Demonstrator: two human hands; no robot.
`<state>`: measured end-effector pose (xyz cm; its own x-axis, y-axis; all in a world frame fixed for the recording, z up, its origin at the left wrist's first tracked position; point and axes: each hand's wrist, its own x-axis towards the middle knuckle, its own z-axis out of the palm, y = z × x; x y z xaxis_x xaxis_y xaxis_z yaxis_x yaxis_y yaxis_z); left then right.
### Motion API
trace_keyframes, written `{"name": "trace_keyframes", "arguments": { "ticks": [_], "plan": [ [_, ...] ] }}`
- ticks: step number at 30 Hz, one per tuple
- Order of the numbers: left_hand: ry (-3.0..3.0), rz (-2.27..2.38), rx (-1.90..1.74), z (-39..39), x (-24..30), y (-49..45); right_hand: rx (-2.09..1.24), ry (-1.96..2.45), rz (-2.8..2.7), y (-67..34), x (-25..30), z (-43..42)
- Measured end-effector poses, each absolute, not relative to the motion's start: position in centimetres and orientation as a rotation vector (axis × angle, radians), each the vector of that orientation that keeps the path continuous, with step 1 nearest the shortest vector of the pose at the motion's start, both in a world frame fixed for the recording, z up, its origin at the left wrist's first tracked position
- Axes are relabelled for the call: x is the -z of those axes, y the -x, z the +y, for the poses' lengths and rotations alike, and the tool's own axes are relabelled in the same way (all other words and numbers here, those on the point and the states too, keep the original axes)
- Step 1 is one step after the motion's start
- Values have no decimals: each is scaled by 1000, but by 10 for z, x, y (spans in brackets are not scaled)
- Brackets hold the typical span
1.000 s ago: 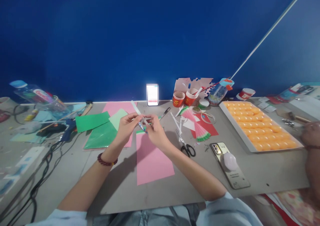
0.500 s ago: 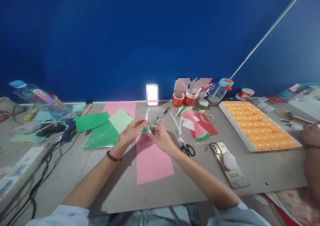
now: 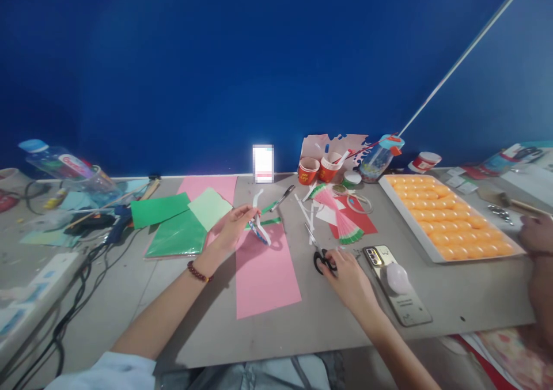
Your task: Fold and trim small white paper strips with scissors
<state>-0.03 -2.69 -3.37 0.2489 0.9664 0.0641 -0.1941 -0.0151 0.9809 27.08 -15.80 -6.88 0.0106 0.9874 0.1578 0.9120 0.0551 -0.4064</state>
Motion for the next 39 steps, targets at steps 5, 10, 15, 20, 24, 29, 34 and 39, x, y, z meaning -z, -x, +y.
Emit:
{"name": "trace_keyframes", "arguments": {
  "ticks": [5,10,15,20,24,29,34,39],
  "plan": [
    [-1203,902,-1130,-28,33,1,-200,1972,-1918,-271,75,-160],
    [-1157,833,-1079,-30,32,2,-495,2030,-1799,-271,61,-151],
    [-1133,667,-994,-32,26,4,-1337,1801,-1489,-275,39,-143],
    [-1118,645,-982,-33,24,2,-1543,1591,-1519,-265,27,-133],
    [-1113,656,-1007,-33,29,-1,-1420,1603,-1643,-256,23,-120],
    [-1141,625,-1034,-34,34,-4,-1216,1599,-1807,-253,16,-102],
    [-1157,643,-1006,-37,29,-4,-1278,1557,-1951,-253,10,-87],
    [-1163,632,-982,-40,26,-5,-1358,1568,-2007,-254,3,-81]
  ]
}}
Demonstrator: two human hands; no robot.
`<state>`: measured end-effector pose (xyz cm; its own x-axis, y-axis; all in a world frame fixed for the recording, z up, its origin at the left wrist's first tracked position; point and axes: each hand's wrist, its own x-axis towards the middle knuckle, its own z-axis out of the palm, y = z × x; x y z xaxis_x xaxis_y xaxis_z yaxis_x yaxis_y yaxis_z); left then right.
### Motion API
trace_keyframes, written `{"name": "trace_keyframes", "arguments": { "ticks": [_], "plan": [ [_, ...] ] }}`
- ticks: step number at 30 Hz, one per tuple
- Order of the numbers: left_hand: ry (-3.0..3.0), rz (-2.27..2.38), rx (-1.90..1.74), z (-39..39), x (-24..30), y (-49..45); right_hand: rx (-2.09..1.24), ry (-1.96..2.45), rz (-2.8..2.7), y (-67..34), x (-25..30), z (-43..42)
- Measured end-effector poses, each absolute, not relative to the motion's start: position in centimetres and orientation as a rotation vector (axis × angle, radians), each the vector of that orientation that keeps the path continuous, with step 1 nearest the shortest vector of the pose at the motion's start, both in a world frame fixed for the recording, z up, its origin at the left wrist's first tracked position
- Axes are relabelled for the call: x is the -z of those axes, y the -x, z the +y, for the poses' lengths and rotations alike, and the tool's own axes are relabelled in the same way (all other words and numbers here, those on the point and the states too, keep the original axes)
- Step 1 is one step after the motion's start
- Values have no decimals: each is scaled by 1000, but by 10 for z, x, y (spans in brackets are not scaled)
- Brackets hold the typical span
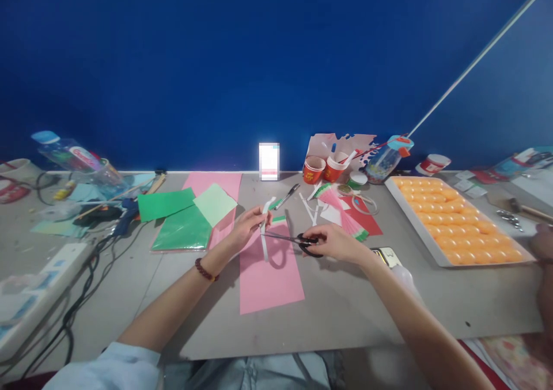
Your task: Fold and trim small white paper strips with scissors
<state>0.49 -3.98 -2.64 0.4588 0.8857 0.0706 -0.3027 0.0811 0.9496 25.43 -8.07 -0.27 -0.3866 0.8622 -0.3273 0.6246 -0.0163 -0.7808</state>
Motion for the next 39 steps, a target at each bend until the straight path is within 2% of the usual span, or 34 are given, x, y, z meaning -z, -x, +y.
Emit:
{"name": "trace_keyframes", "arguments": {
  "ticks": [10,39],
  "plan": [
    [-1266,639,-912,-43,22,-5,-1465,1578,-2006,-259,-2,-79],
    [-1292,650,-873,-48,13,-4,-1365,1569,-2116,-266,0,-80]
  ]
}}
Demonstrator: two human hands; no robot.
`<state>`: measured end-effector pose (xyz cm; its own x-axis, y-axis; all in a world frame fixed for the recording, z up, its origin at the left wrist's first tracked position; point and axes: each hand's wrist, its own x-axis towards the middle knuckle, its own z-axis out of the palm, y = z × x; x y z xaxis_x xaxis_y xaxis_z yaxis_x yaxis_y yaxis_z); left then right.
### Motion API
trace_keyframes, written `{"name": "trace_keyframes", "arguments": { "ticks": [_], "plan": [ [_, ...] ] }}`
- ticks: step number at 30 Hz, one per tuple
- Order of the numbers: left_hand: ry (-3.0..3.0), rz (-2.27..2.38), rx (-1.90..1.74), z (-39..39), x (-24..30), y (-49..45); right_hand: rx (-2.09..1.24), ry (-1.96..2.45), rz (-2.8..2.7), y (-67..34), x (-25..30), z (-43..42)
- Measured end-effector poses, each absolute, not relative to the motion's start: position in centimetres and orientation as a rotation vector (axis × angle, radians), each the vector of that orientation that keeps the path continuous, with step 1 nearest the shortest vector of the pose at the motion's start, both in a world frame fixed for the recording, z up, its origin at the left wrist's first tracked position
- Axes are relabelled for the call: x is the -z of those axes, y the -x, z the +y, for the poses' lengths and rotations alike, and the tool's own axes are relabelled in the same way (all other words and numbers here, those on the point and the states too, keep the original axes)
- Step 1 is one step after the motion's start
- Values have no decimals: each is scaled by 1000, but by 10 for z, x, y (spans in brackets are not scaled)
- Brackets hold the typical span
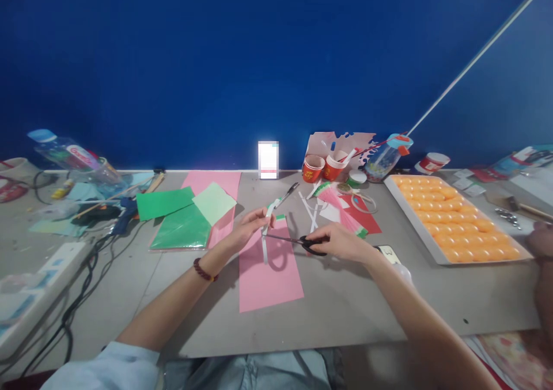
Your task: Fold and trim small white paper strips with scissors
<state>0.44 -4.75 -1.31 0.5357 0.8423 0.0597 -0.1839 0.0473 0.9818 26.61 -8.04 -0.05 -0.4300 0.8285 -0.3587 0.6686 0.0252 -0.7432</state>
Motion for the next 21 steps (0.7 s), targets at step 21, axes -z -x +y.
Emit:
{"name": "trace_keyframes", "arguments": {
  "ticks": [21],
  "plan": [
    [-1264,642,-854,-48,12,-5,-1358,1600,-2085,-266,-1,-81]
  ]
}}
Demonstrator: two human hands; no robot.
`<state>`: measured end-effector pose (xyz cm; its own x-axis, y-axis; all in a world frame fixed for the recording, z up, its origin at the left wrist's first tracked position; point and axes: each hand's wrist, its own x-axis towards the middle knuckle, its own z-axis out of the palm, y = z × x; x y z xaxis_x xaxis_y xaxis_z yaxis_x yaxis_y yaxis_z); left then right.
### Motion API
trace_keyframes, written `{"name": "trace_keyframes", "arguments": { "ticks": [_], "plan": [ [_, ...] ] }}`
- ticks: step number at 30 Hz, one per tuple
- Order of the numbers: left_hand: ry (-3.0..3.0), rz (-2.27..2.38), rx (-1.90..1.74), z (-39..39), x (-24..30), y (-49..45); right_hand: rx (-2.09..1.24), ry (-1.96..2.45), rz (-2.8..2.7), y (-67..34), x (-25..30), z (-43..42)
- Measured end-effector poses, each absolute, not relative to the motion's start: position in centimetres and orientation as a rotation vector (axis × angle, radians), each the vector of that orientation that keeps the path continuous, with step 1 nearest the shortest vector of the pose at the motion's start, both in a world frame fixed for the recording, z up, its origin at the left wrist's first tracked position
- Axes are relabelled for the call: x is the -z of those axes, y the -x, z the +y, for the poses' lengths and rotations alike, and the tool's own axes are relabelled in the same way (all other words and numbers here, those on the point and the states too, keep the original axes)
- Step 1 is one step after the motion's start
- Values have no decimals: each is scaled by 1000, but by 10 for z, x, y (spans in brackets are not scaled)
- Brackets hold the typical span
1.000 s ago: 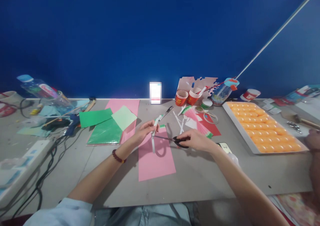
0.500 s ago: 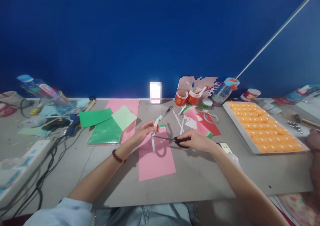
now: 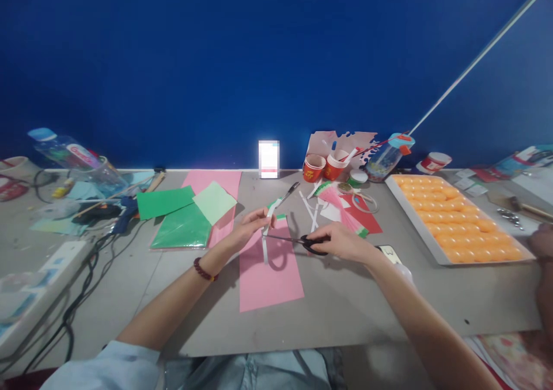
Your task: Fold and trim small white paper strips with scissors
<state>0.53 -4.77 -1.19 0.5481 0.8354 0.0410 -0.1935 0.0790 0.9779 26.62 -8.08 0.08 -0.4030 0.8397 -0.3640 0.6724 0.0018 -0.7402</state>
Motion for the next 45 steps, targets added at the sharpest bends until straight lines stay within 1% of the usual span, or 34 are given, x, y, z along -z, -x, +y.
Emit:
{"name": "trace_keyframes", "arguments": {
  "ticks": [21,34,45],
  "plan": [
    [-1232,654,-883,-48,15,-5,-1394,1553,-2125,-264,0,-83],
    [-1243,661,-876,-49,14,-6,-1488,1583,-2000,-262,-1,-85],
    [-1249,675,-895,-47,15,-7,-1350,1589,-2136,-266,2,-81]
  ]
}}
